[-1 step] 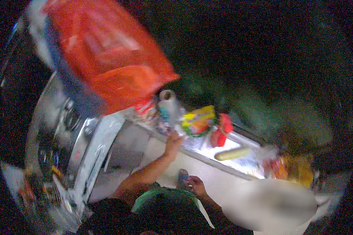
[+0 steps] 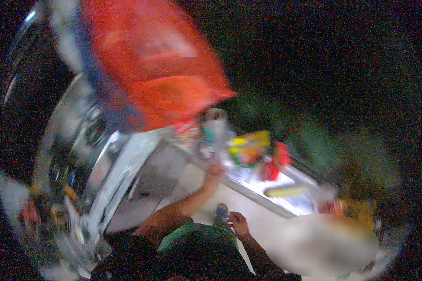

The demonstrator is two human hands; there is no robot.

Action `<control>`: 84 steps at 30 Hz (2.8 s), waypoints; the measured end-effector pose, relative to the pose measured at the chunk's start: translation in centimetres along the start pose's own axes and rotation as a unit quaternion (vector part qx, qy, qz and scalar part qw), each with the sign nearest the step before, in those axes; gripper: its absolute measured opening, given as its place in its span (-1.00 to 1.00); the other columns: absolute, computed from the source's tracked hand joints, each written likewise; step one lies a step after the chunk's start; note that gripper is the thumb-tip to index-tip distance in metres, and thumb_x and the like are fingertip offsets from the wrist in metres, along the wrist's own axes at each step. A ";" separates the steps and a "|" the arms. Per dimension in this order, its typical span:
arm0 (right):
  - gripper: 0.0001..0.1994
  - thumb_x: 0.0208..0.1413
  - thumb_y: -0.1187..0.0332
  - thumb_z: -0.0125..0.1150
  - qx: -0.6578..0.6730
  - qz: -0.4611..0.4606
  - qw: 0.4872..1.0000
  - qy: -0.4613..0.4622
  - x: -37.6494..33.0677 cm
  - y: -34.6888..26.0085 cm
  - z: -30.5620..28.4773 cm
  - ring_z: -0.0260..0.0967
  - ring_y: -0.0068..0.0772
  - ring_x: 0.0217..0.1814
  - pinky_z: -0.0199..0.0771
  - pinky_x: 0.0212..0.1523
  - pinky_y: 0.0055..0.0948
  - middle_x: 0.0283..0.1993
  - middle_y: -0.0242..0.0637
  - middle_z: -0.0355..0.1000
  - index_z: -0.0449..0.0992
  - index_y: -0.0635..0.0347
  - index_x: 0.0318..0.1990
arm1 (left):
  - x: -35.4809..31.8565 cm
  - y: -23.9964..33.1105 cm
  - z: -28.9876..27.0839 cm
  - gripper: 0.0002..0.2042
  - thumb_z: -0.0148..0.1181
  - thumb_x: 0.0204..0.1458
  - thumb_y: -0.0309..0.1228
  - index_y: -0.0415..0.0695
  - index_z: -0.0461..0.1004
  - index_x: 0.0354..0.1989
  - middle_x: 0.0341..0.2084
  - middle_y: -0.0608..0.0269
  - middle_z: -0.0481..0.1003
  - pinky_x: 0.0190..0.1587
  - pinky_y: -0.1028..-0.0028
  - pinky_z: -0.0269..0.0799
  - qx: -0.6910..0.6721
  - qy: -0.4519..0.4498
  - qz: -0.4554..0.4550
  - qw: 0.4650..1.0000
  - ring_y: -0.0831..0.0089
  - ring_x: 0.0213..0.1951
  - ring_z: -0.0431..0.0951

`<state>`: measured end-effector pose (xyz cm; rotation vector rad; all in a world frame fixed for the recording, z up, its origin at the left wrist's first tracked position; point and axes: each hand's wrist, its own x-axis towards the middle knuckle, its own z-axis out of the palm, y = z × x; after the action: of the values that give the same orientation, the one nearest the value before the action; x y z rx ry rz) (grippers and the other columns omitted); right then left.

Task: The person stir-fries vegetables and meat in a wok using a spatula, adds seasoning from containers and a bag, and transfers the cooked food onto a plate after rinsing a dish and the spatula in a sink.

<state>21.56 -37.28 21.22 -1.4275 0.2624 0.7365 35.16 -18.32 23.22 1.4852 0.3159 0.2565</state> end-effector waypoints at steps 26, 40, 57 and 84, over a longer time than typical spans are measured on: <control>-0.78 -0.09 0.32 0.05 -0.537 -0.730 -0.017 -0.422 -1.9 -8.2 81.7 0.40 -0.21 -0.42 0.40 -0.55 -0.29 -0.37 -0.23 0.33 0.38 0.03 -0.22 | -27.3 13.1 -63.5 -0.75 0.18 -0.08 -0.29 -0.09 0.26 -0.33 -0.60 0.34 0.34 -0.67 0.55 0.23 -0.364 0.385 -0.033 0.847 0.55 -0.67 0.33; -0.87 0.04 0.35 0.03 -0.372 -0.294 0.657 -0.587 2.7 -19.9 92.1 0.30 -0.61 -0.57 0.30 -0.58 -0.60 -0.46 -0.40 0.39 0.42 0.17 -0.30 | -25.4 12.1 -62.1 -0.84 0.08 -0.14 -0.43 -0.12 0.22 -0.46 -0.75 0.36 0.28 -0.80 0.55 0.15 -0.227 0.467 -0.111 0.847 0.58 -0.78 0.27; -0.82 -0.08 0.32 0.06 -0.488 -0.701 0.032 -0.519 0.7 -18.0 81.8 0.44 -0.27 -0.43 0.43 -0.55 -0.37 -0.39 -0.23 0.42 0.42 0.09 -0.29 | -23.7 13.5 -60.9 -0.83 0.07 -0.14 -0.43 -0.12 0.22 -0.39 -0.72 0.35 0.28 -0.79 0.55 0.15 -0.237 0.488 -0.112 0.833 0.57 -0.78 0.26; -0.70 0.00 0.15 0.07 -0.323 -0.221 0.776 -0.494 0.5 -19.4 89.4 0.33 -0.53 -0.69 0.32 -0.71 -0.54 -0.56 -0.24 0.43 0.40 0.24 -0.30 | -22.8 11.5 -60.6 -0.82 0.07 -0.14 -0.45 -0.17 0.20 -0.42 -0.73 0.31 0.28 -0.80 0.52 0.18 -0.183 0.513 -0.119 0.830 0.55 -0.81 0.27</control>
<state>10.52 48.62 50.70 -1.4295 -1.2217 1.1242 -7.70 30.74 32.35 0.7917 1.2334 0.8633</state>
